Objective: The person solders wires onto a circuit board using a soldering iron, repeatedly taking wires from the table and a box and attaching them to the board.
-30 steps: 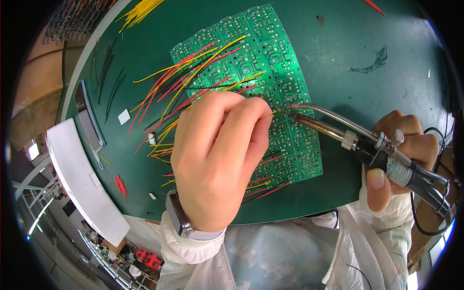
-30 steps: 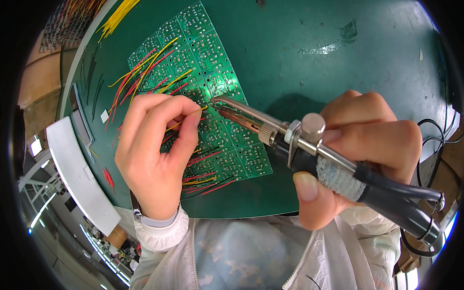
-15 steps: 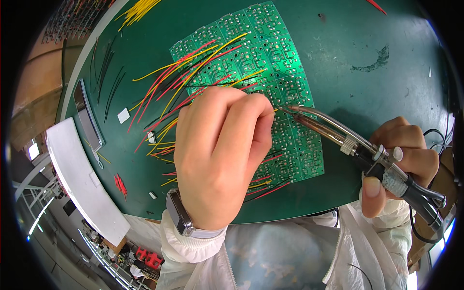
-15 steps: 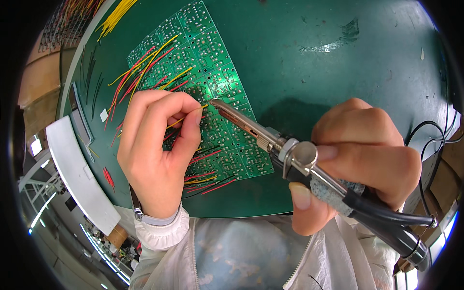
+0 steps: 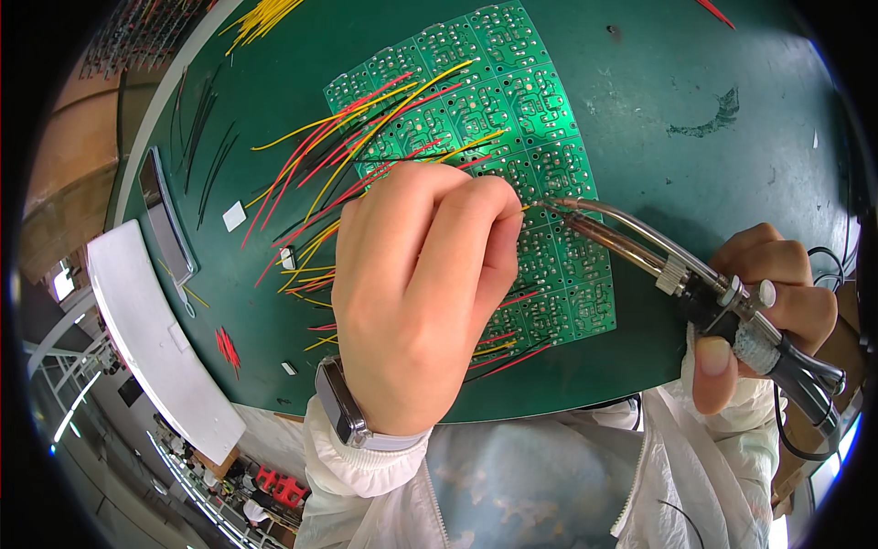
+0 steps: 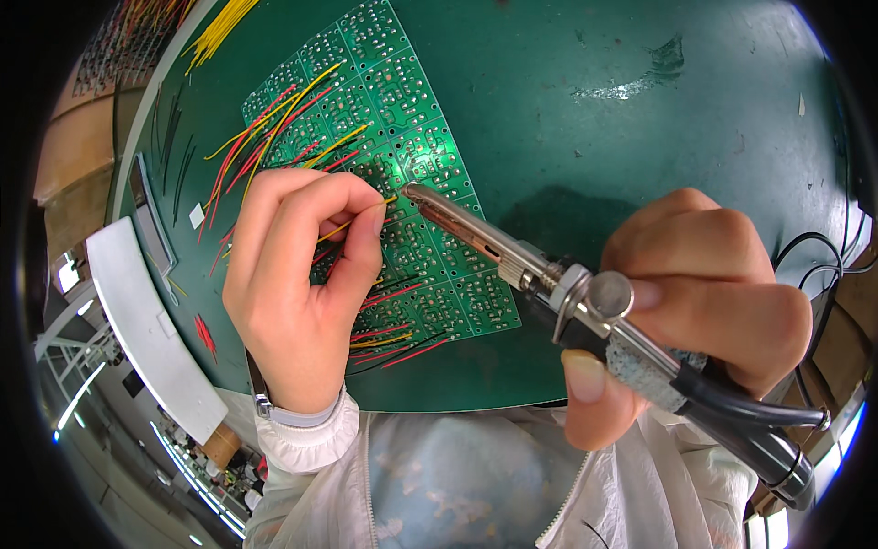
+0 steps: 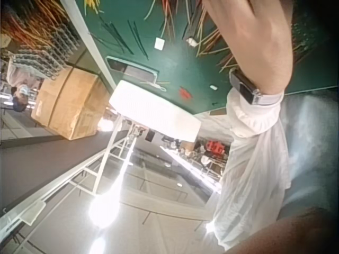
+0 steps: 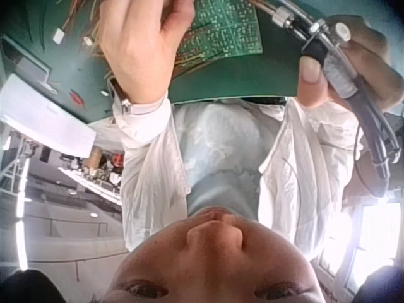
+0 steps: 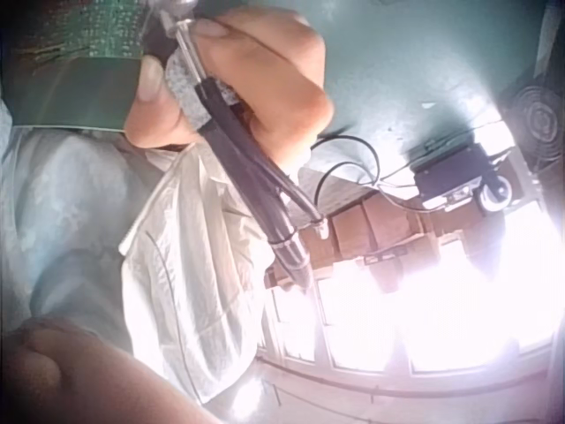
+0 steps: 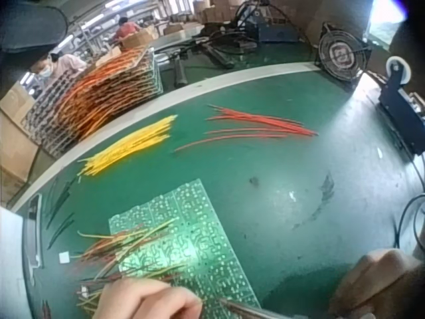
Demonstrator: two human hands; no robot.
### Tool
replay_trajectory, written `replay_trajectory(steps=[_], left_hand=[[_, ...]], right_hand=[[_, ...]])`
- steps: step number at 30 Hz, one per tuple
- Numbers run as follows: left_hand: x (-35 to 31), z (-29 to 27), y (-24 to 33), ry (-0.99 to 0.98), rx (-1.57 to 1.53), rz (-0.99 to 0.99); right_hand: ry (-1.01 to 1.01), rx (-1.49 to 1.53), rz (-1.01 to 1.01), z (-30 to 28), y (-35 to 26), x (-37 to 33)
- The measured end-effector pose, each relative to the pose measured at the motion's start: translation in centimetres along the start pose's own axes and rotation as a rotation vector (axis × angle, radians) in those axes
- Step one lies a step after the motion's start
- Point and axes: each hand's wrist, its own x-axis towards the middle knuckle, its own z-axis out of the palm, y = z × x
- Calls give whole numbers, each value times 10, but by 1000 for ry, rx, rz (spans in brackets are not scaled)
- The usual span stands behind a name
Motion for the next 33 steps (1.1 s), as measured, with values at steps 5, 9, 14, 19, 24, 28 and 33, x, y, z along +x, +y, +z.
replay_trajectory(steps=[5,9,14,19,24,28,33], left_hand=[[0,0,2,-1,3,7],[0,-4,4,-4,20,-3],[14,-30,1,42,153,3],[91,-39,-41,25,399,214],[137,-19,-62,31,341,266],[139,-9,-51,69,342,169],[140,-16,-61,24,194,141]], right_hand=[[12,-14,9,-1,-1,-1],[50,30,22,1,-3,-2],[22,11,34,0,-8,4],[82,61,33,6,-5,6],[59,95,-2,1,-3,9],[48,94,27,-2,-3,9],[33,101,17,-3,-5,10]])
